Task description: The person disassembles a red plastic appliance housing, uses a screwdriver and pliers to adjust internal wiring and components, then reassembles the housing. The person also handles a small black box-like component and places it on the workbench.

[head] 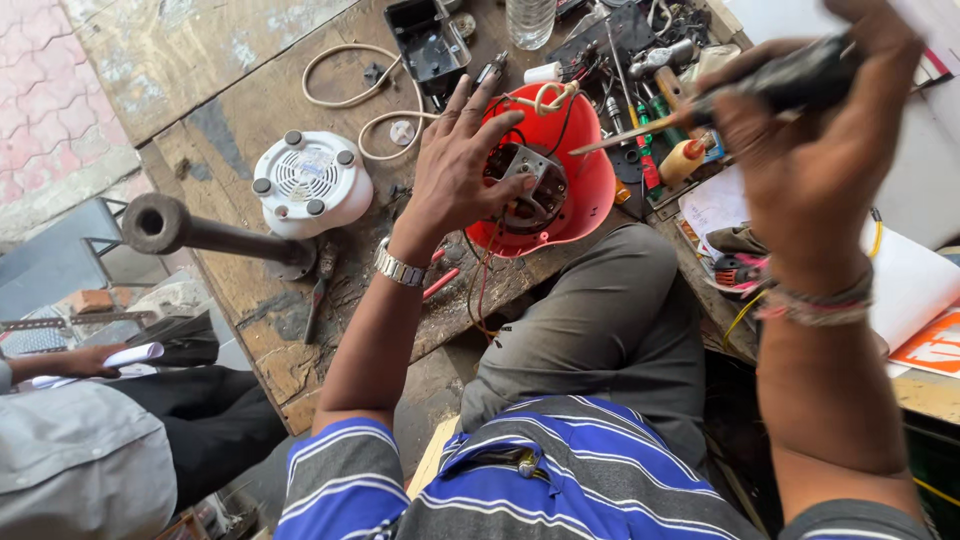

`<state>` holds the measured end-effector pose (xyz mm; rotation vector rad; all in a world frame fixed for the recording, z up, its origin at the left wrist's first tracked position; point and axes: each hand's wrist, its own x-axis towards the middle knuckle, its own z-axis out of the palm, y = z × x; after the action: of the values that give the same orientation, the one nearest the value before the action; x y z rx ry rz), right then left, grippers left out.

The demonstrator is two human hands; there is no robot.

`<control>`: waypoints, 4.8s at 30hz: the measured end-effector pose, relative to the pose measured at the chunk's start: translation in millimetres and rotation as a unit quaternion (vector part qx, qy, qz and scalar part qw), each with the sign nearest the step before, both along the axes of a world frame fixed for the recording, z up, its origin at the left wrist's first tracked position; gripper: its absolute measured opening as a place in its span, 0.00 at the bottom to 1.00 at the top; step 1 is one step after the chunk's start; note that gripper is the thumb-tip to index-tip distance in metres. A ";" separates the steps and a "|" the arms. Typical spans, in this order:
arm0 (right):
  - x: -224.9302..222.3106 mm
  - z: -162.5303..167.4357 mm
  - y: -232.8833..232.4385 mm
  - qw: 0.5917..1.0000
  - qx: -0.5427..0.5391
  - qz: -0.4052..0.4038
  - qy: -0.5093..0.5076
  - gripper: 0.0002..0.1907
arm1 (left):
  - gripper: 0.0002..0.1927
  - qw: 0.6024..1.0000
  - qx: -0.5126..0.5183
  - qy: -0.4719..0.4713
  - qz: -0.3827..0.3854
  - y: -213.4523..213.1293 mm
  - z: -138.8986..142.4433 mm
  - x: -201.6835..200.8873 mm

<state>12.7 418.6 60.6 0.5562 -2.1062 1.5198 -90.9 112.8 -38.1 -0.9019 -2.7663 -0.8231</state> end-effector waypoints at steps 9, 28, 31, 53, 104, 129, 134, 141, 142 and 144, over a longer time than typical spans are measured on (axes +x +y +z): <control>-5.3 8.0 -40.4 0.979 0.203 -0.024 -0.015 0.31 | 0.22 1.000 0.022 0.012 -0.011 -0.2 -3.5 1.3; -15.8 -6.7 -58.0 0.981 0.192 0.019 -0.014 0.27 | 0.30 0.967 -0.200 0.138 -0.072 18.8 0.9 3.0; -16.1 -13.1 -57.4 0.978 0.204 0.016 -0.028 0.26 | 0.31 0.954 -0.248 0.158 -0.060 22.5 4.7 8.4; -18.1 -11.0 -59.6 0.981 0.190 0.017 -0.042 0.25 | 0.48 0.896 -0.383 0.213 -0.066 34.7 13.6 7.8; -29.8 -3.1 -51.8 0.974 0.214 0.064 -0.038 0.27 | 0.09 0.986 -0.011 0.049 -0.160 56.4 -11.4 -17.8; -38.9 -14.1 -50.5 0.971 0.211 0.107 -0.042 0.24 | 0.13 0.987 0.034 0.022 -0.155 59.2 -25.9 -24.2; -39.7 -10.7 -55.7 0.964 0.255 0.070 -0.010 0.26 | 0.19 0.987 0.042 0.019 -0.153 59.7 -26.3 -25.5; -36.4 -8.7 -61.9 0.949 0.314 0.017 0.038 0.31 | 0.11 0.990 0.027 0.026 -0.139 34.4 -7.1 -21.8; -36.8 -8.3 -62.4 0.946 0.324 0.010 0.029 0.31 | 0.09 0.991 0.011 0.035 -0.125 27.5 -4.3 -17.9; -38.3 -7.0 -62.9 0.939 0.343 -0.003 0.011 0.32 | 0.08 0.993 -0.004 0.041 -0.106 16.0 -0.1 -9.5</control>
<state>-25.7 355.7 53.6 0.7909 -2.5949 0.7243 -100.4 128.7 -38.3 -1.2198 -2.6375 -0.7855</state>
